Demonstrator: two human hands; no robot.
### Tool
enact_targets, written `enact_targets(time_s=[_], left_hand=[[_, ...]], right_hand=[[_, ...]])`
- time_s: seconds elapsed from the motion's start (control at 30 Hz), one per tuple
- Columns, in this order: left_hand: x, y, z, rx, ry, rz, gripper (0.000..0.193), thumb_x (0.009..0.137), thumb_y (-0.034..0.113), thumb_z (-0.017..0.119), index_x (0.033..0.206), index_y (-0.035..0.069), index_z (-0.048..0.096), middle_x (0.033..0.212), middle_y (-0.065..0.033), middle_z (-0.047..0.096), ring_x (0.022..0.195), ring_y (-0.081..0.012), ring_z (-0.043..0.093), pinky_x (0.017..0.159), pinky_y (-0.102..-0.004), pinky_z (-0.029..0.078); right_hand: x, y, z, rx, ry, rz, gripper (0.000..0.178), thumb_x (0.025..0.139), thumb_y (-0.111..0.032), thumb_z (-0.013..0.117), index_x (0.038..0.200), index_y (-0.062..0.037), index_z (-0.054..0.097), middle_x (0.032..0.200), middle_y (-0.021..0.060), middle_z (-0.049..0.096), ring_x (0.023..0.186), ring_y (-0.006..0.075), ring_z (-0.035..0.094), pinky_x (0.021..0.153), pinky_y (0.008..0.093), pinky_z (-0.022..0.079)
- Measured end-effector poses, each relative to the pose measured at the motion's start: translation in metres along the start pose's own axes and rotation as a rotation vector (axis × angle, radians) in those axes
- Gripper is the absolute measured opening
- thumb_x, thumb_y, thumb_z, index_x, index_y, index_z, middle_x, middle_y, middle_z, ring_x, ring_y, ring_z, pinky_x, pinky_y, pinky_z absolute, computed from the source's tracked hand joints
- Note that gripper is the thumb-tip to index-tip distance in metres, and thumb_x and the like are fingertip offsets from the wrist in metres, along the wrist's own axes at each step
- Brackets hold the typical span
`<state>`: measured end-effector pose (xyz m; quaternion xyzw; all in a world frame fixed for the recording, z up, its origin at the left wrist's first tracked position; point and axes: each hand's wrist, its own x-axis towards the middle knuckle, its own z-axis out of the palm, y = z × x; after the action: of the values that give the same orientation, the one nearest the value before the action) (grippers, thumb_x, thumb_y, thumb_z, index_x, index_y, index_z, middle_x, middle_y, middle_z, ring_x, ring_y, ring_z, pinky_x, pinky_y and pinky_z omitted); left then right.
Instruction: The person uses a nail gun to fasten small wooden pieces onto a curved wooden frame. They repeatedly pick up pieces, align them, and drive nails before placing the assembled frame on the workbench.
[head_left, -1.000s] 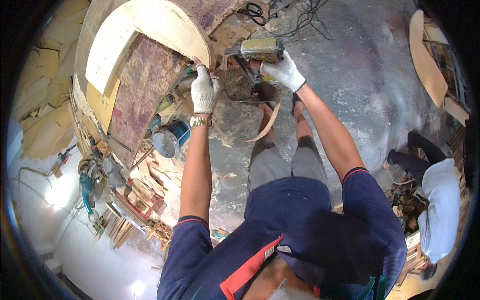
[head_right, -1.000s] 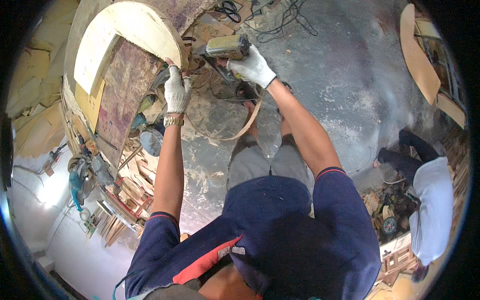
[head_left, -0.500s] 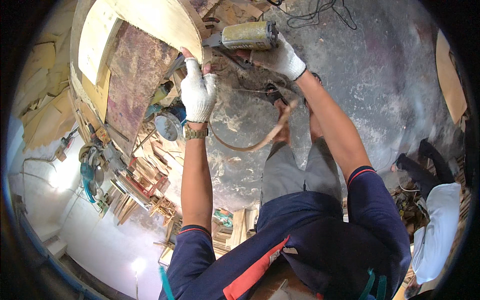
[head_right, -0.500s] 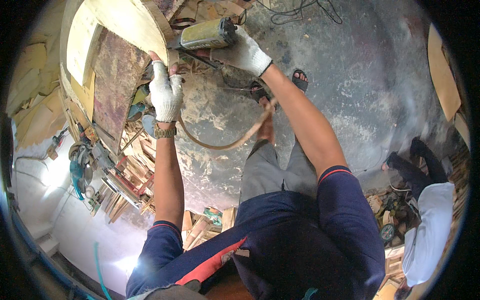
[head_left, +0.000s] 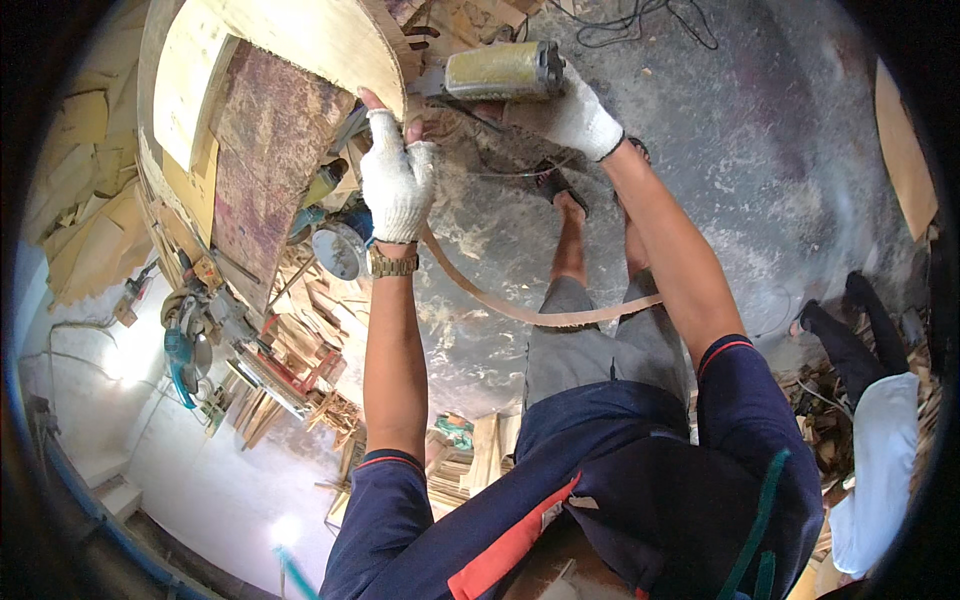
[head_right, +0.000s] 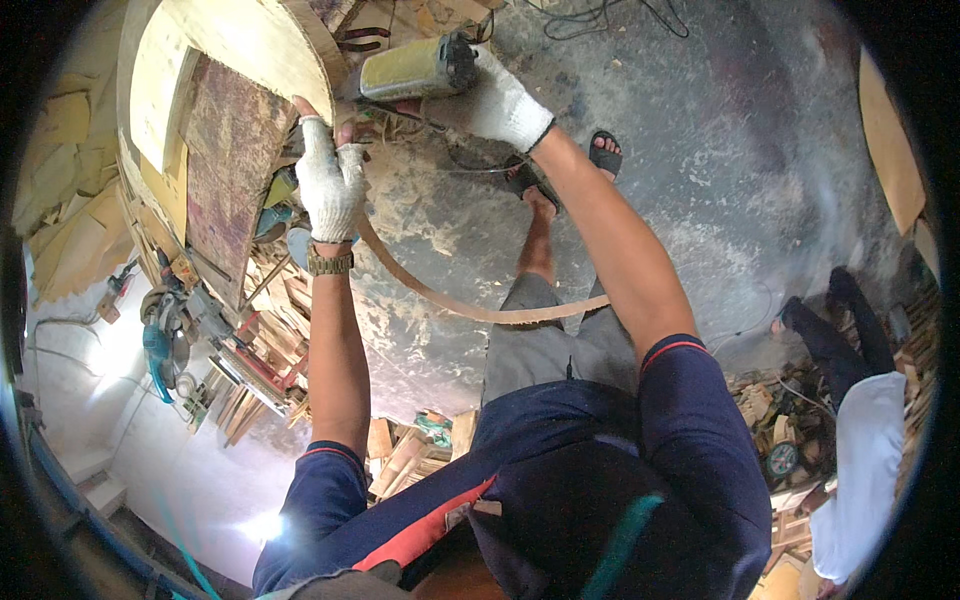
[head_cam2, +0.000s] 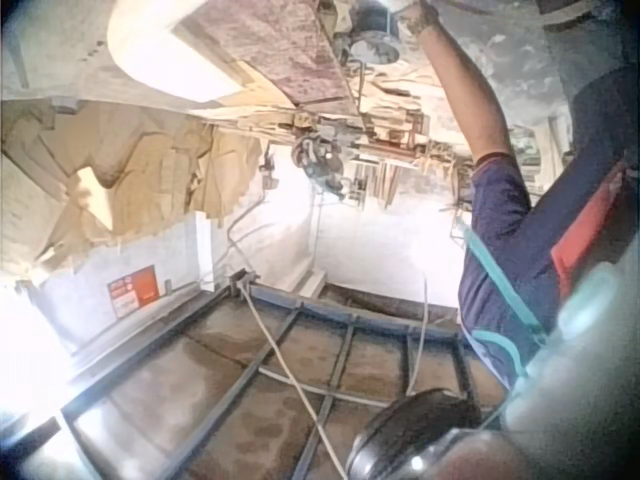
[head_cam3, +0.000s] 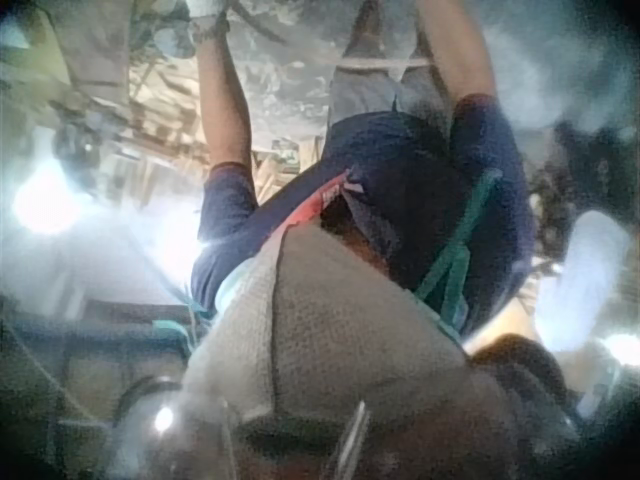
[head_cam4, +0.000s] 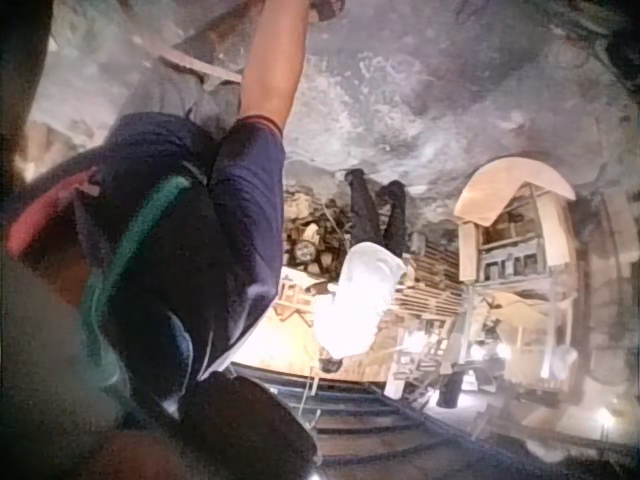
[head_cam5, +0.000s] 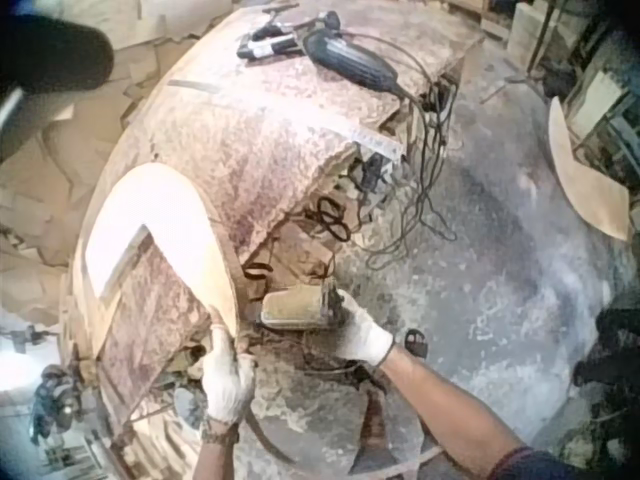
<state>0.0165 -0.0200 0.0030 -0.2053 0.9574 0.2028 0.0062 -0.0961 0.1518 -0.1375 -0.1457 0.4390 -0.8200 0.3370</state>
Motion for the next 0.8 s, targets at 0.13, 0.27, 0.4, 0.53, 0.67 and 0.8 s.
enact_targets(time_s=[0.13, 0.27, 0.4, 0.53, 0.67, 0.8], left_hand=[[0.000, -0.001, -0.003, 0.043, -0.021, -0.016, 0.084, 0.097, 0.011, 0.058, 0.166, 0.003, 0.009, 0.060, -0.0148, 0.060, 0.049, -0.0276, 0.057, 0.050, -0.0367, 0.045], [0.002, 0.000, -0.004, 0.038, -0.019, 0.029, 0.084, 0.097, 0.009, 0.056, 0.166, 0.004, 0.008, 0.069, -0.0156, 0.067, 0.053, -0.0277, 0.062, 0.053, -0.0353, 0.049], [-0.001, 0.002, -0.003, -0.049, 0.029, 0.058, 0.076, 0.104, 0.014, 0.054, 0.166, 0.007, 0.012, 0.076, -0.0163, 0.070, 0.055, -0.0226, 0.061, 0.053, -0.0326, 0.047], [-0.001, 0.002, -0.006, -0.012, -0.016, 0.012, 0.078, 0.102, 0.011, 0.055, 0.167, 0.007, 0.011, 0.082, -0.0167, 0.073, 0.058, -0.0205, 0.063, 0.056, -0.0309, 0.049], [-0.001, -0.002, -0.010, 0.015, -0.044, 0.040, 0.082, 0.100, 0.006, 0.055, 0.167, 0.008, 0.008, 0.087, -0.0169, 0.075, 0.061, -0.0216, 0.065, 0.058, -0.0311, 0.052], [-0.002, -0.005, -0.013, 0.013, -0.081, 0.064, 0.088, 0.096, 0.003, 0.056, 0.167, 0.009, 0.005, 0.089, -0.0170, 0.076, 0.063, -0.0255, 0.068, 0.059, -0.0328, 0.053]], right_hand=[[-0.020, -0.013, 0.012, -0.506, 0.015, -0.137, 0.052, 0.084, -0.027, 0.086, 0.128, -0.0071, 0.067, 0.124, 0.0111, 0.073, 0.114, 0.0239, 0.070, 0.099, 0.0372, 0.056], [-0.027, 0.006, 0.012, -0.514, 0.028, -0.161, 0.053, 0.083, -0.027, 0.086, 0.128, -0.0070, 0.066, 0.124, 0.0115, 0.073, 0.114, 0.0236, 0.070, 0.100, 0.0373, 0.056], [-0.028, 0.004, 0.021, -0.333, 0.021, -0.092, 0.053, 0.085, -0.027, 0.085, 0.130, -0.0065, 0.065, 0.123, 0.0113, 0.073, 0.113, 0.0229, 0.070, 0.099, 0.0364, 0.056], [-0.030, 0.005, 0.024, -0.537, 0.039, -0.223, 0.053, 0.085, -0.025, 0.085, 0.130, -0.0050, 0.064, 0.120, 0.0100, 0.074, 0.108, 0.0207, 0.072, 0.096, 0.0342, 0.058], [-0.033, 0.006, 0.031, -0.007, 0.054, -0.072, 0.054, 0.084, -0.021, 0.086, 0.131, -0.0046, 0.064, 0.120, 0.0095, 0.074, 0.104, 0.0184, 0.072, 0.093, 0.0323, 0.058], [-0.037, -0.016, 0.034, -0.502, 0.037, -0.261, 0.054, 0.084, -0.020, 0.087, 0.132, -0.0051, 0.064, 0.123, 0.0096, 0.073, 0.105, 0.0176, 0.072, 0.095, 0.0314, 0.058]])
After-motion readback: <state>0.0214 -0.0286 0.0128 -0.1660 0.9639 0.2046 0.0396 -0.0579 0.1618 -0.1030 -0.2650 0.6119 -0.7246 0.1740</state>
